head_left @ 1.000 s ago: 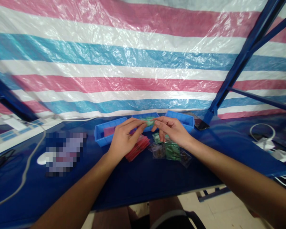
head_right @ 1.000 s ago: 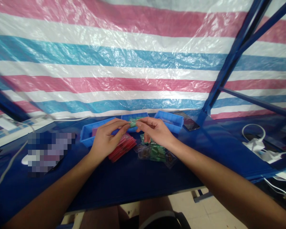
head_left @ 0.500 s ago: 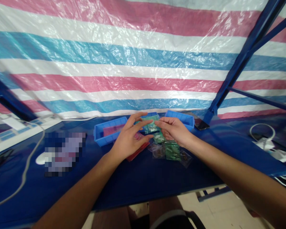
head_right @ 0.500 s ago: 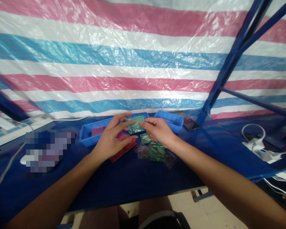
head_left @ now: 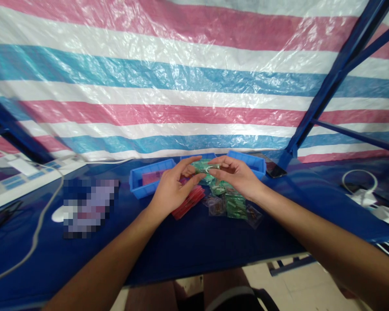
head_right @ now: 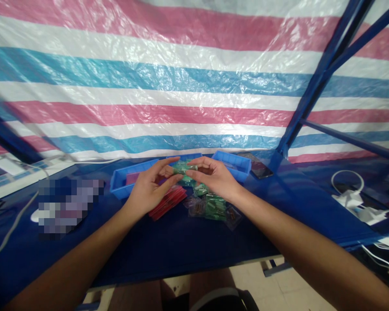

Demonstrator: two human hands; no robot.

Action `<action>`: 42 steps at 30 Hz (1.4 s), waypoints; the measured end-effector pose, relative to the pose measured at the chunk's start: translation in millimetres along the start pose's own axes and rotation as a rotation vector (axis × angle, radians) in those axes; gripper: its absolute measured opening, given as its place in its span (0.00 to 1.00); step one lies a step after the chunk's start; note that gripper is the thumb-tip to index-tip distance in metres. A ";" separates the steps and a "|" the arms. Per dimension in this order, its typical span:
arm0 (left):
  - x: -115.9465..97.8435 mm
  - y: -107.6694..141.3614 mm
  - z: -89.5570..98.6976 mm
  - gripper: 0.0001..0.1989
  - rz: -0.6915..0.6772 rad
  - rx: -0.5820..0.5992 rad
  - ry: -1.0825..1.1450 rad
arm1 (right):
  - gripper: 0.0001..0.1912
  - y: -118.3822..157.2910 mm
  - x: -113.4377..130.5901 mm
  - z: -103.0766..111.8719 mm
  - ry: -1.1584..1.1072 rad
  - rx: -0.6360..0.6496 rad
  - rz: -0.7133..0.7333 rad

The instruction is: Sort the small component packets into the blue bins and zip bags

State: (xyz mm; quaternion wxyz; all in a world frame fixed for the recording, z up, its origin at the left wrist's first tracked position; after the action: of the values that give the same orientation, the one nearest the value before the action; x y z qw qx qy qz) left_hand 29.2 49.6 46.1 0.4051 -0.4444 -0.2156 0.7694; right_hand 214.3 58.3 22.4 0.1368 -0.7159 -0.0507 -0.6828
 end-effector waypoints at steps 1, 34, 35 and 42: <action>-0.4 0.3 -2.2 0.26 0.002 0.016 0.015 | 0.22 0.2 -1.5 -2.2 0.007 0.026 -0.007; -13.9 -5.7 13.3 0.15 -0.067 -0.051 -0.156 | 0.29 -6.3 4.8 39.3 -0.128 -0.231 0.125; -10.8 -4.8 13.3 0.15 -0.052 -0.042 -0.182 | 0.29 -6.4 5.9 42.7 -0.126 -0.247 0.135; -9.8 -2.6 3.4 0.12 -0.163 0.048 -0.319 | 0.21 -6.6 13.4 57.9 0.127 -0.340 0.284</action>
State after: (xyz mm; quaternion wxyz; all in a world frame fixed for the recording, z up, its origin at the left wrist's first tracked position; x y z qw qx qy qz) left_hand 30.2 43.2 54.7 0.4371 -0.2879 -0.2941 0.7997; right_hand 269.3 78.4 34.7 0.1120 -0.6842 0.1751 -0.6990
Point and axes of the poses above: each hand's wrist, its own y-axis away from the middle knuckle, its own z-axis out of the back of the hand, x = y × z, the point moved 9 cm from there along -y, towards the middle knuckle, and after that the axes turned 11 degrees about -z, right-handed, at the moved point
